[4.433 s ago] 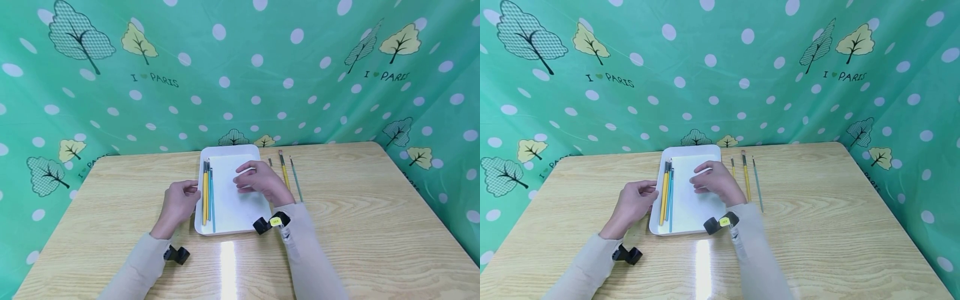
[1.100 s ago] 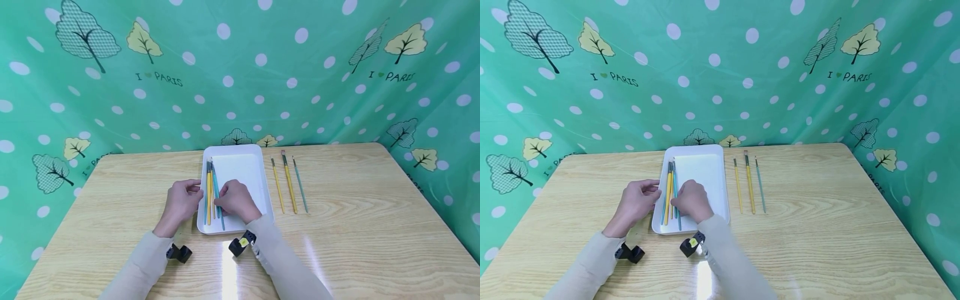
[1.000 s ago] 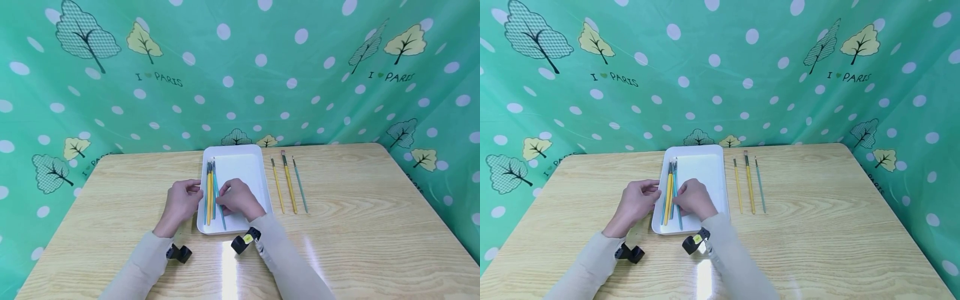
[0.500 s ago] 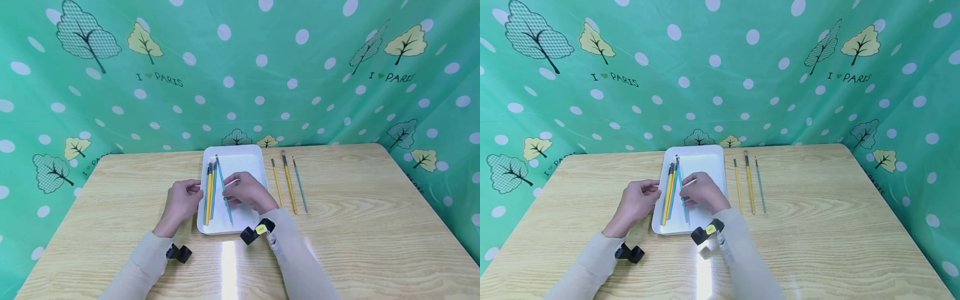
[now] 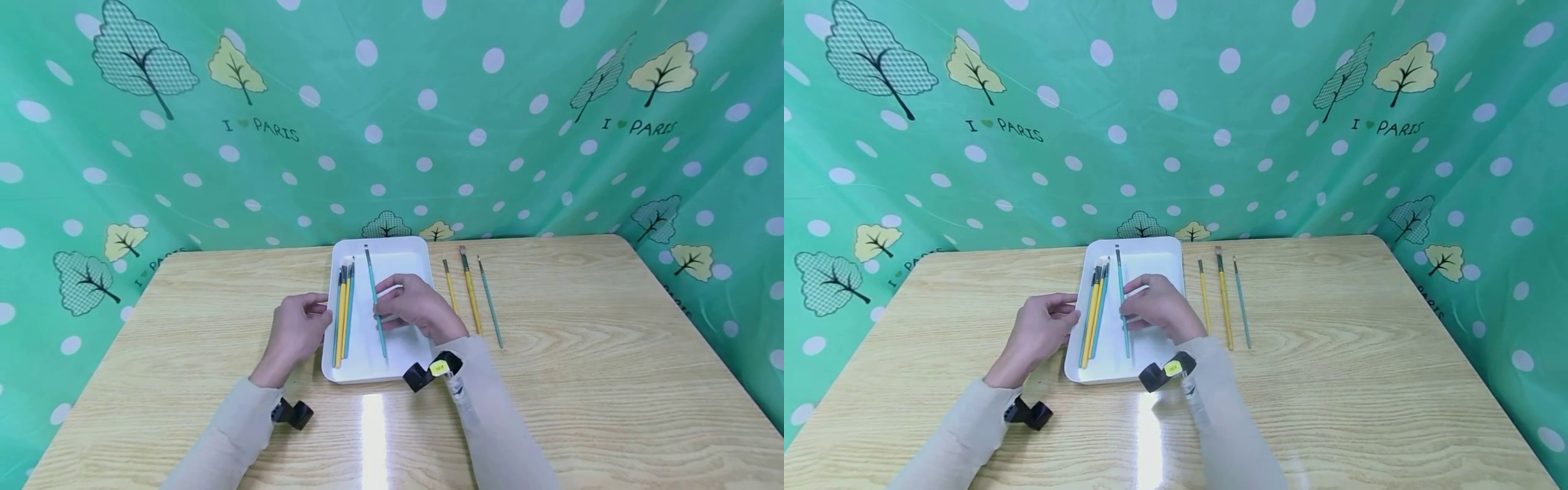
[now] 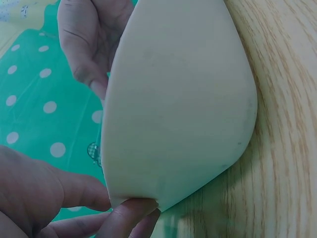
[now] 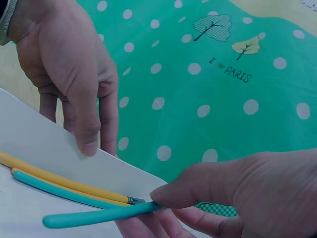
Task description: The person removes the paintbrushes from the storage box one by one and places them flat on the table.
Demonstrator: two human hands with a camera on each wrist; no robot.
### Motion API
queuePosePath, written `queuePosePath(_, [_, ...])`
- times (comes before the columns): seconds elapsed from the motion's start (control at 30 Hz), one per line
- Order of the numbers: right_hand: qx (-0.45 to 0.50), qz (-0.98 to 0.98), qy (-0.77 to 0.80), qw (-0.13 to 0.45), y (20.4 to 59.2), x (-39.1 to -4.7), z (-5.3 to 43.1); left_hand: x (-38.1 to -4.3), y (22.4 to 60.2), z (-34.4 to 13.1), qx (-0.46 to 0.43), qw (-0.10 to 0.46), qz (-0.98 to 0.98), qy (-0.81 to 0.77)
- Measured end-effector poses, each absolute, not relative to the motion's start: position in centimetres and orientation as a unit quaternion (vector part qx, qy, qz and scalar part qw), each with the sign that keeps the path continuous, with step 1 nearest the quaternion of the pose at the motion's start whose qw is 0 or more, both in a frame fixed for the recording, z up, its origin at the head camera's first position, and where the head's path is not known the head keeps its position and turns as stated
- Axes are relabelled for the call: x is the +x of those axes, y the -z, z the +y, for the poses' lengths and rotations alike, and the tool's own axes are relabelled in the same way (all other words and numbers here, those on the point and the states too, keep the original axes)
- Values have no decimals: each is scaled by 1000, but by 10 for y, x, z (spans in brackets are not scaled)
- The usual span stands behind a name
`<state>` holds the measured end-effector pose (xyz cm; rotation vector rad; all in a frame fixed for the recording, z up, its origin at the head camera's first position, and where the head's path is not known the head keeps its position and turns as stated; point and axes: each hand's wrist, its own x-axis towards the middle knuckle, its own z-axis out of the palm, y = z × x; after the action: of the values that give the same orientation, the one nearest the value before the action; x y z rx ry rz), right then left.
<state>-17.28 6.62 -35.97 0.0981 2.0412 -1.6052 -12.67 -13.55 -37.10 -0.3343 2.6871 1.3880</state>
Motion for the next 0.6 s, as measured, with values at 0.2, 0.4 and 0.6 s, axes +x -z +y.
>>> queuePosePath(0.2, [35, 754, 597, 271, 358, -173, 73, -127, 372, -136, -111, 54, 884, -450])
queuePosePath(0.4, [23, 748, 602, 277, 355, -174, 80, -127, 372, -136, -109, 53, 883, -453])
queuePosePath(0.6, [14, 747, 602, 282, 354, -174, 87, -127, 373, -136, -106, 50, 885, -451])
